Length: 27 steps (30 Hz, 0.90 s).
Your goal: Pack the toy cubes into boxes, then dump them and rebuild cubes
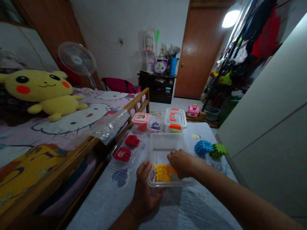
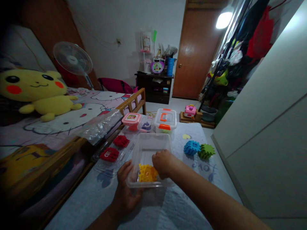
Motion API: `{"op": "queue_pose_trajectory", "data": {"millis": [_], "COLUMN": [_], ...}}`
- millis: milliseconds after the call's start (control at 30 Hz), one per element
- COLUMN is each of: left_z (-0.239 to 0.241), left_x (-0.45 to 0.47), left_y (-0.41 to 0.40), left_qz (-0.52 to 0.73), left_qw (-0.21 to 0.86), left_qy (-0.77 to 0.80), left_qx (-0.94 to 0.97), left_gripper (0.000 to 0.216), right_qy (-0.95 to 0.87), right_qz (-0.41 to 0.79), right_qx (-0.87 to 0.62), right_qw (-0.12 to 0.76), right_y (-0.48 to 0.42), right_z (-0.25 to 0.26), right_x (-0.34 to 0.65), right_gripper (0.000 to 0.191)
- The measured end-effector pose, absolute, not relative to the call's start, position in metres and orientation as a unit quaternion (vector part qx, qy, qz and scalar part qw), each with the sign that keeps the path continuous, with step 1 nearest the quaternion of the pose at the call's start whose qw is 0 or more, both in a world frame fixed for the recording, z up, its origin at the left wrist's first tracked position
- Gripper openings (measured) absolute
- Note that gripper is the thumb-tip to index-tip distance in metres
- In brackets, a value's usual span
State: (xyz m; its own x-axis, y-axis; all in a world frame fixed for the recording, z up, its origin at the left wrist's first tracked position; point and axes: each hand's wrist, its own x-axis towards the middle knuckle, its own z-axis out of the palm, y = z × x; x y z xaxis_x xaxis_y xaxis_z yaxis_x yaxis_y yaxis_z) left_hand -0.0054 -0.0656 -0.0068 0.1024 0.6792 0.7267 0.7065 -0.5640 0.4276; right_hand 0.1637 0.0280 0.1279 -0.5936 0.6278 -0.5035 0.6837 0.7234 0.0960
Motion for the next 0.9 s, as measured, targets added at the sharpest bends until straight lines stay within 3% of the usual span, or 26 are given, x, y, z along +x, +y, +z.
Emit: {"op": "queue_pose_trajectory", "data": {"millis": [400,600,900], "left_z": [-0.004,-0.002,-0.004], "left_x": [-0.004,-0.005,-0.005], "left_y": [-0.066,-0.066,-0.066], "left_qz": [-0.483,-0.483,-0.483], "left_qw": [0.008,0.013,0.01], "left_qy": [-0.467,-0.464,-0.461], "left_qx": [-0.74,-0.743,-0.745], "left_gripper": [0.075,0.073,0.074], "right_qy": [0.879,0.884,0.897], "right_qz": [-0.088,-0.086,-0.13], "right_qx": [0.362,0.368,0.289], "right_qw": [0.297,0.276,0.31], "right_y": [0.029,0.033,0.032], "right_z": [0.1,0.108,0.123], "right_x": [0.158,0.161,0.16], "right_gripper": [0.046,0.065,0.059]}}
